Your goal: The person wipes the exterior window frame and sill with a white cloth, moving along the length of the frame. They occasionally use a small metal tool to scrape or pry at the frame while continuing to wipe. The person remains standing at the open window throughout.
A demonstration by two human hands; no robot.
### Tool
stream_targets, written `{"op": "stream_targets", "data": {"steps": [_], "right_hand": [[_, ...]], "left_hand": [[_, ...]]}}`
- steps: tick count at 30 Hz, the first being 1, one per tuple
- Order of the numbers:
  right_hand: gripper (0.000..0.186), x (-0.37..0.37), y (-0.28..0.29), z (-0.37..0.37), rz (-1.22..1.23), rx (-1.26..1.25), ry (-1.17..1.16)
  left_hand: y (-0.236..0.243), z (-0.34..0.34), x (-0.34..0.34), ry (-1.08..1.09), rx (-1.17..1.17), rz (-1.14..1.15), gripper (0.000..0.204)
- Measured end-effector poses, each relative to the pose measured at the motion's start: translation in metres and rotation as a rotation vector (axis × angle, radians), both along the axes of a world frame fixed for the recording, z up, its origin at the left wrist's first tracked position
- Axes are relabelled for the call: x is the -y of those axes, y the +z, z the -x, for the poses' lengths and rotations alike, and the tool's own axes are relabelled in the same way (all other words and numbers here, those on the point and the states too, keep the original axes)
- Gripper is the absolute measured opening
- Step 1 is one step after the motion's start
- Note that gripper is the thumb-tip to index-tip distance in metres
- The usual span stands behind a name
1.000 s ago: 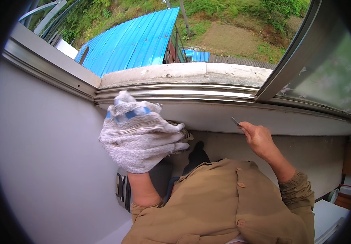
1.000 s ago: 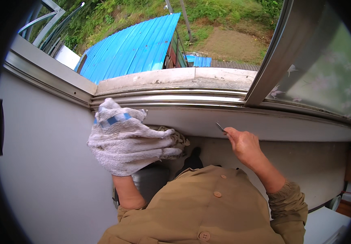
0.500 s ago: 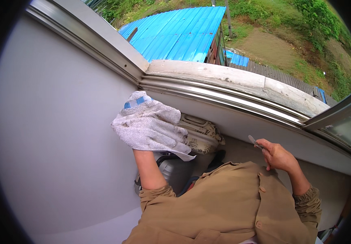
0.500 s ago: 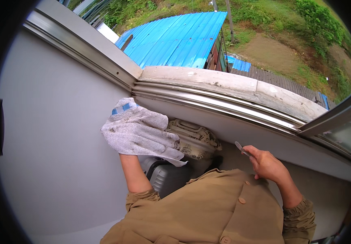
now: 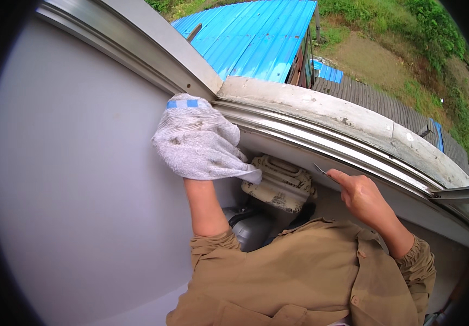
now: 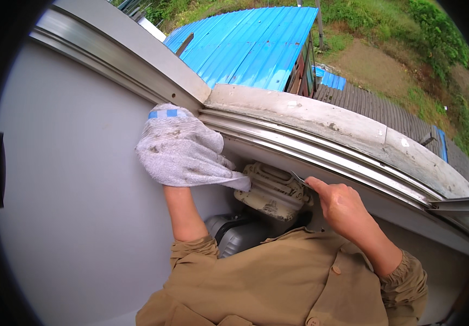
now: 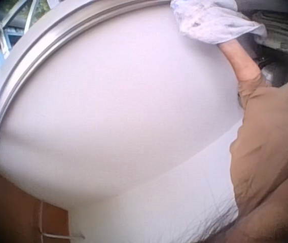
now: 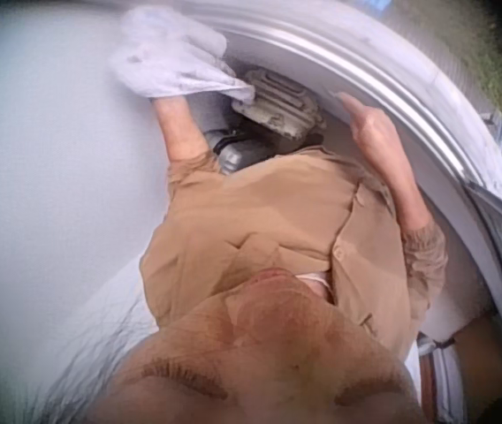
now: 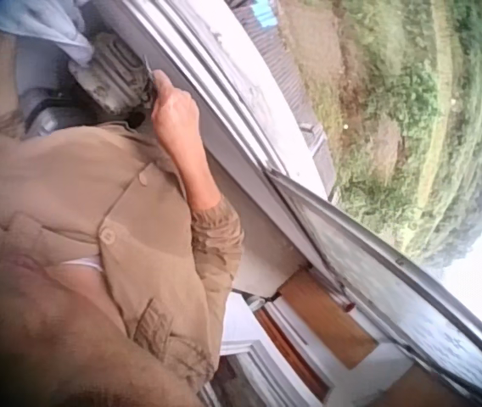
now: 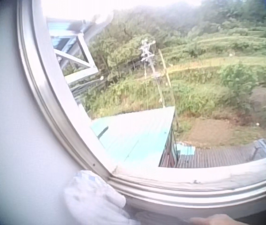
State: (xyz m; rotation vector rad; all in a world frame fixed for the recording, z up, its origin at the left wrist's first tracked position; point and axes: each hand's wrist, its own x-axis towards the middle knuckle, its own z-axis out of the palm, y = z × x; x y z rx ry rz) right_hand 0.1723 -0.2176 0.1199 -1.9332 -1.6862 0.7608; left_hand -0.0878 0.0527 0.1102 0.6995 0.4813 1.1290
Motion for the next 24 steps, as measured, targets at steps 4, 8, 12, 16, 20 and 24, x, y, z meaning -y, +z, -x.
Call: {"op": "stream_targets", "data": {"steps": [4,8,12,16,20,24], "right_hand": [[0.047,-0.046,-0.009,0.018,-0.1,0.034,0.071],[0.05,-0.091,-0.032,0.039,-0.081,0.057,0.127],[0.037,-0.119,-0.056,0.059,-0.115,-0.075,0.112],[0.029,-0.137,-0.071,0.073,-0.283,-0.435,0.011],[0.028,-0.16,-0.072,0.066,-0.008,-0.662,-0.149],[0.033,-0.161,-0.084,0.069,-0.17,-0.301,-0.135]], "left_hand": [[-0.019,-0.025,-0.006,-0.038,-0.064,0.019,0.047],[-0.023,-0.027,-0.009,-0.006,-0.074,0.008,0.047],[-0.019,-0.017,-0.011,0.05,-0.068,0.002,0.047],[-0.02,-0.011,-0.008,0.084,-0.083,0.014,0.047],[-0.029,-0.017,-0.003,0.1,-0.107,0.019,0.047],[-0.036,-0.021,0.004,0.107,-0.125,0.028,0.047]]}}
